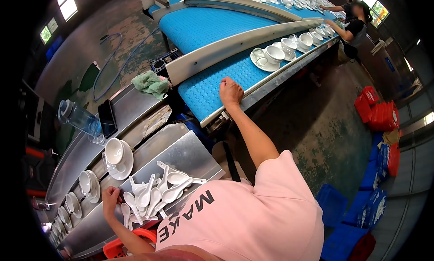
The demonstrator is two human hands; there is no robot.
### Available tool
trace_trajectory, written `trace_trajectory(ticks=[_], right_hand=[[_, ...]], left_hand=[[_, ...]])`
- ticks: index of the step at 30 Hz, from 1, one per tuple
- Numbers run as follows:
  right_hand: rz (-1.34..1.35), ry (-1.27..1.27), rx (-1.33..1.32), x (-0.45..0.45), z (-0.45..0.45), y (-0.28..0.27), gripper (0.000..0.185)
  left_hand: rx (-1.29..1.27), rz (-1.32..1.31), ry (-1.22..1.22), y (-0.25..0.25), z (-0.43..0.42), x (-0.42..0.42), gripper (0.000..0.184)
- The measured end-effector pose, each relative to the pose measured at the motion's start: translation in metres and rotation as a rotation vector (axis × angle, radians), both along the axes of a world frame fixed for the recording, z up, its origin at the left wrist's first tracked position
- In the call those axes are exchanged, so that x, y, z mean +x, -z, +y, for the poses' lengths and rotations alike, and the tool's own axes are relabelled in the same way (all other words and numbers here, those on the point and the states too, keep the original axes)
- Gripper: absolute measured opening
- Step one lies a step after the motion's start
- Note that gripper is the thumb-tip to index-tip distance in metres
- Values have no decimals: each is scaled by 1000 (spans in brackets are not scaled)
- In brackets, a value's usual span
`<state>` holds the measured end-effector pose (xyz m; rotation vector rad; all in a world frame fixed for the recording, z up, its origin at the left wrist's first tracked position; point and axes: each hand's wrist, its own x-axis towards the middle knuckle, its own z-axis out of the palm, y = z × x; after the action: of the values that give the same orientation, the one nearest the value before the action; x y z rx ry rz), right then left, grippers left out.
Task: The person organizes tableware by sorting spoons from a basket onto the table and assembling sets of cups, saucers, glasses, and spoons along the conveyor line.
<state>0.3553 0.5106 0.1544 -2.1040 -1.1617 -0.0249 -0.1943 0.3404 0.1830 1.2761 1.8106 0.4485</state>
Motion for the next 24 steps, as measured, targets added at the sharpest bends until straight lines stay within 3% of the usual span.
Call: trace_trajectory(ticks=[24], right_hand=[[-32,-15,23,-1,-3,-1,17]], left_hand=[[-7,3,-28,-10,-1,8,15]])
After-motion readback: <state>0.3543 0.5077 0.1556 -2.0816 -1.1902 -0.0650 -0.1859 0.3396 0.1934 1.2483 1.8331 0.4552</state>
